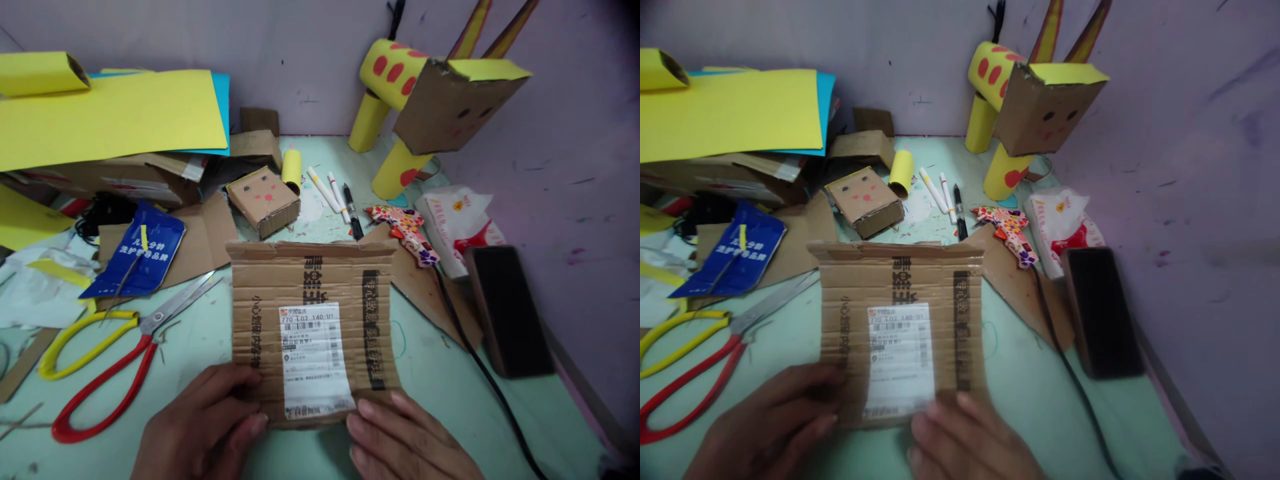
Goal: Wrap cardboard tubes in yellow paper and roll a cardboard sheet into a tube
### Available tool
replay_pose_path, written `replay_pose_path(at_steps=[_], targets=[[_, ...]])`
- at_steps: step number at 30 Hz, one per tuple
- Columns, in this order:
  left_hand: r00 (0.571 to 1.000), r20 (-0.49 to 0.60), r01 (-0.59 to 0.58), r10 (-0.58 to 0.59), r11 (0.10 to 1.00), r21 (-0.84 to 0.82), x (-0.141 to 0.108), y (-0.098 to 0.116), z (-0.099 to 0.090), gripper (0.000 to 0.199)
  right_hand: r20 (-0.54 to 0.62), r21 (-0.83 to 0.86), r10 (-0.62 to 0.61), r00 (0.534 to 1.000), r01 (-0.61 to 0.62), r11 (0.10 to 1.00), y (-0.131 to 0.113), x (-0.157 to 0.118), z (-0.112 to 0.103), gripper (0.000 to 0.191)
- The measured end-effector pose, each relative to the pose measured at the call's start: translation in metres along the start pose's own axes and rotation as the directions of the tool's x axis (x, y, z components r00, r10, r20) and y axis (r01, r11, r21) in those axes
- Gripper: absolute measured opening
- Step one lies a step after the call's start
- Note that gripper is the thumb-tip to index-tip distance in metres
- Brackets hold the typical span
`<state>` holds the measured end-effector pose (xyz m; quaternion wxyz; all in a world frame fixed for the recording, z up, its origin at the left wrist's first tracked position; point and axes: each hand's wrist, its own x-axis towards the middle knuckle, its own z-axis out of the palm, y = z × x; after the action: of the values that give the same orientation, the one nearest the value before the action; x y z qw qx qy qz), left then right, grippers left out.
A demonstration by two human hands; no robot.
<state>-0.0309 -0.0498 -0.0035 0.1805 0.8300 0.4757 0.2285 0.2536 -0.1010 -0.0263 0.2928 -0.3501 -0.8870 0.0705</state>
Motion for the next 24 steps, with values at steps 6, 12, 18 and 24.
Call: replay_pose_path(at_steps=[6,12,18,24], targets=[[0.995,0.020,0.094,-0.093,0.992,-0.084,0.002,0.002,0.000,0.022,0.009,-0.083,-0.086,0.996,0.087,0.993,0.004,0.014,-0.001,0.026],[0.995,0.052,0.089,-0.084,0.991,-0.102,0.001,-0.003,0.001,0.023,0.003,-0.114,-0.083,0.997,0.083,0.990,0.005,0.015,0.002,0.027],[0.998,0.025,0.065,-0.063,0.992,-0.110,0.003,-0.003,0.002,0.020,-0.007,-0.091,-0.041,0.999,0.041,0.995,0.008,0.015,0.005,0.029],[1.000,0.013,0.014,-0.012,0.993,-0.114,0.010,-0.003,0.003,0.018,-0.015,-0.050,-0.014,1.000,0.013,0.999,0.008,0.013,0.009,0.026]])
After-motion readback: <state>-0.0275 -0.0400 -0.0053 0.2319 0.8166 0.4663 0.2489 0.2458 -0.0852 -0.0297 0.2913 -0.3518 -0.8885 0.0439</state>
